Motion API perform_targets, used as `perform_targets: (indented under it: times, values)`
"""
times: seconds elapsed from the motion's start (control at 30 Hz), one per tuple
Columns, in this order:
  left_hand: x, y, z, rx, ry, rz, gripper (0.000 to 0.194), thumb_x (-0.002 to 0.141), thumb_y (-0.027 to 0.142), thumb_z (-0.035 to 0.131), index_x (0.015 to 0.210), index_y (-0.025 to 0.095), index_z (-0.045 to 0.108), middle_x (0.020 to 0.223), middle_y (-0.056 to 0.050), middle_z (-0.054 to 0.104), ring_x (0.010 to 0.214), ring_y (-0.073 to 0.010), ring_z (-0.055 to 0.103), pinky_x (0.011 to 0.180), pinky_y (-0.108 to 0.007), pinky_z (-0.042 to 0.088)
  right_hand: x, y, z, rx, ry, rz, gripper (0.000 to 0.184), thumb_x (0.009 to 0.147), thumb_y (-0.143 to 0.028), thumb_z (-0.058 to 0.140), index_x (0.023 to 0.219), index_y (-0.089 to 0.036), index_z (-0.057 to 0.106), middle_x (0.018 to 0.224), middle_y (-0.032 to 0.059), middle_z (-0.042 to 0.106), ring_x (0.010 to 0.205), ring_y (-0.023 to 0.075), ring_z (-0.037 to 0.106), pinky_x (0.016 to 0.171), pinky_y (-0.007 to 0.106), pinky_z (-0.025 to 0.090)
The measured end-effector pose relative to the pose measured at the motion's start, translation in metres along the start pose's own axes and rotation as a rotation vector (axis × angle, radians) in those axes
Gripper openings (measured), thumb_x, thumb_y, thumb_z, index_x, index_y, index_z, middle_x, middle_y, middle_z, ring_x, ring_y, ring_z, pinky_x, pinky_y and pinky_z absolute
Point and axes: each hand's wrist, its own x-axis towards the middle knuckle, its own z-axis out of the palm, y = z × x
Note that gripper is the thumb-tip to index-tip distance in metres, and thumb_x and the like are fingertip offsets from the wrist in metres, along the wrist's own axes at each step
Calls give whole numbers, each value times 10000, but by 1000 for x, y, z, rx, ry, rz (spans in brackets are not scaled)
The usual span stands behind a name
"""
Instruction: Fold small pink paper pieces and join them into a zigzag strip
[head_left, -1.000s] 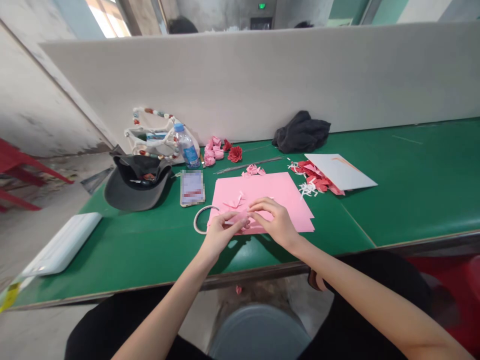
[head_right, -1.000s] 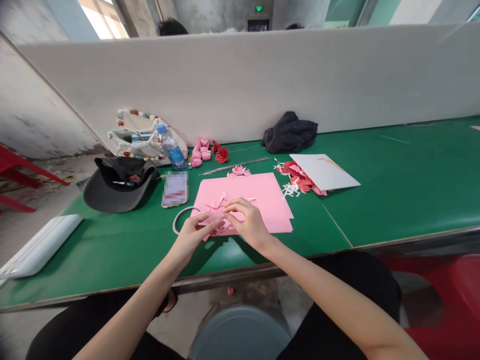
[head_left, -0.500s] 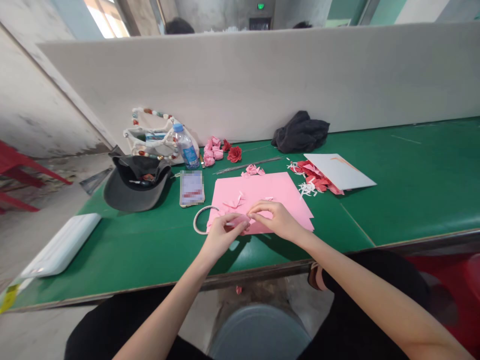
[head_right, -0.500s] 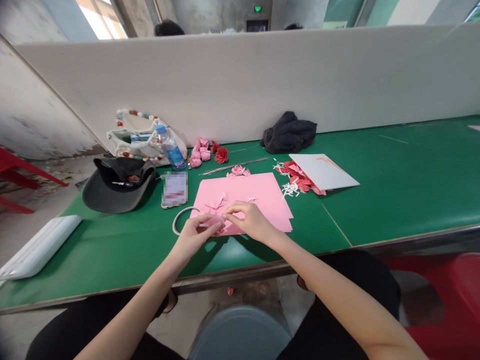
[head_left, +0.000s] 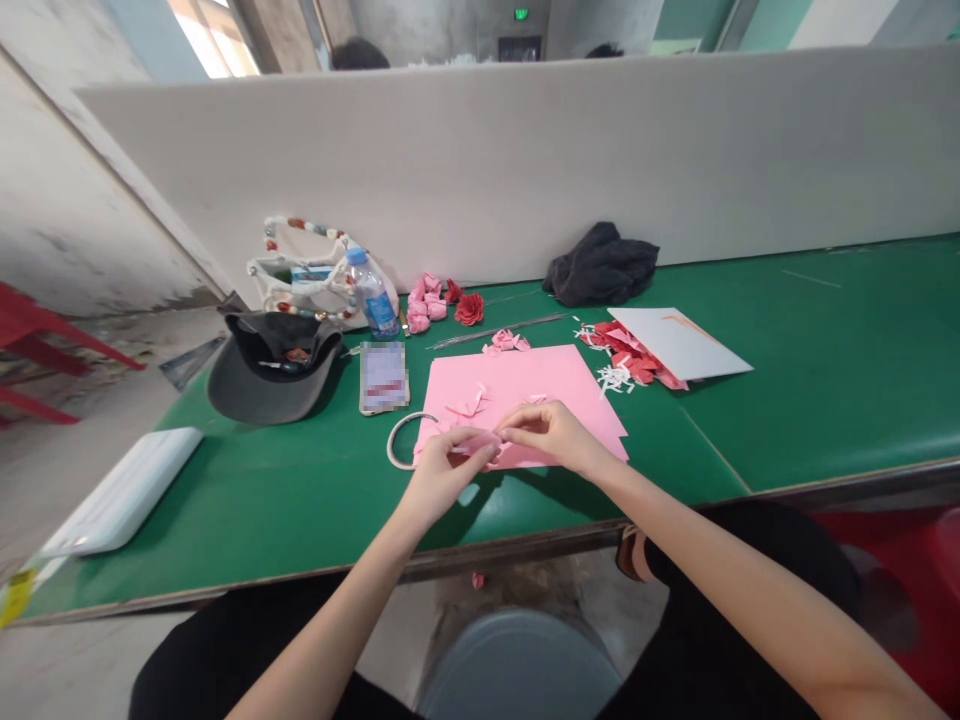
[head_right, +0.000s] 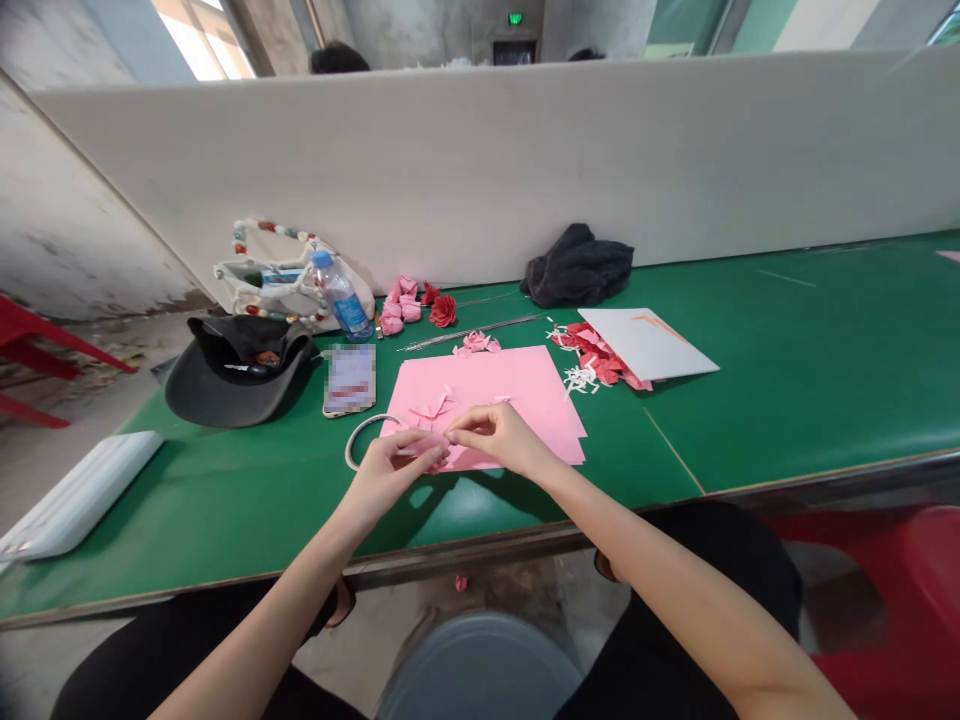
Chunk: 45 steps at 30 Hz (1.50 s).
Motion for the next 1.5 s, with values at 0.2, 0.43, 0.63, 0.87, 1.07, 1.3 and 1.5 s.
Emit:
perform_targets:
  times: [0.2,0.43,0.63,0.87,1.07,1.3,1.5]
  values:
    - [0,0,2,56,49,11,262,762,376,675,879,145,715,852,-72,734,797,-216,691,729,-284,554,-3,1,7,10,64,3,154,729,-296,704,781,-153,727,830,58,699,786,174,665,764,305,521]
    - [0,0,0,-22,25,-29,287,736,393,702,868,138,721,788,-71,732,729,-201,692,683,-270,553,-3,-3,6,5,39,-7,154,746,-316,688,763,-168,727,818,54,707,782,175,664,752,308,526]
    - [0,-1,-1,1,19,-25,298,735,409,696,862,140,722,803,-77,737,738,-208,691,686,-279,550,-3,-4,4,-31,27,-31,170,739,-335,695,779,-175,737,840,58,701,791,177,664,770,320,527]
    - [2,0,-2,41,-2,-36,290,741,403,692,861,140,724,803,-71,738,737,-203,691,695,-278,545,-3,-7,4,-90,1,-73,141,783,-294,649,794,-179,730,843,55,685,807,165,651,793,318,522]
    - [1,2,-3,19,-7,-47,294,729,407,701,850,140,723,778,-65,735,716,-198,688,684,-276,545,-4,-7,5,-80,-9,-66,145,788,-294,637,806,-174,714,856,52,686,805,164,650,781,314,522]
    - [4,-2,-2,-50,7,-79,298,705,389,723,874,144,706,737,-42,717,626,-164,672,629,-250,544,5,-6,-31,-424,130,-198,137,828,-238,552,793,-172,666,838,52,661,812,172,621,782,315,493]
    - [2,0,1,-78,26,-103,310,715,378,713,928,156,672,814,-34,694,587,-135,663,562,-219,527,11,21,-143,-908,585,-124,133,767,-183,553,709,-152,668,807,91,668,738,205,607,740,347,483]
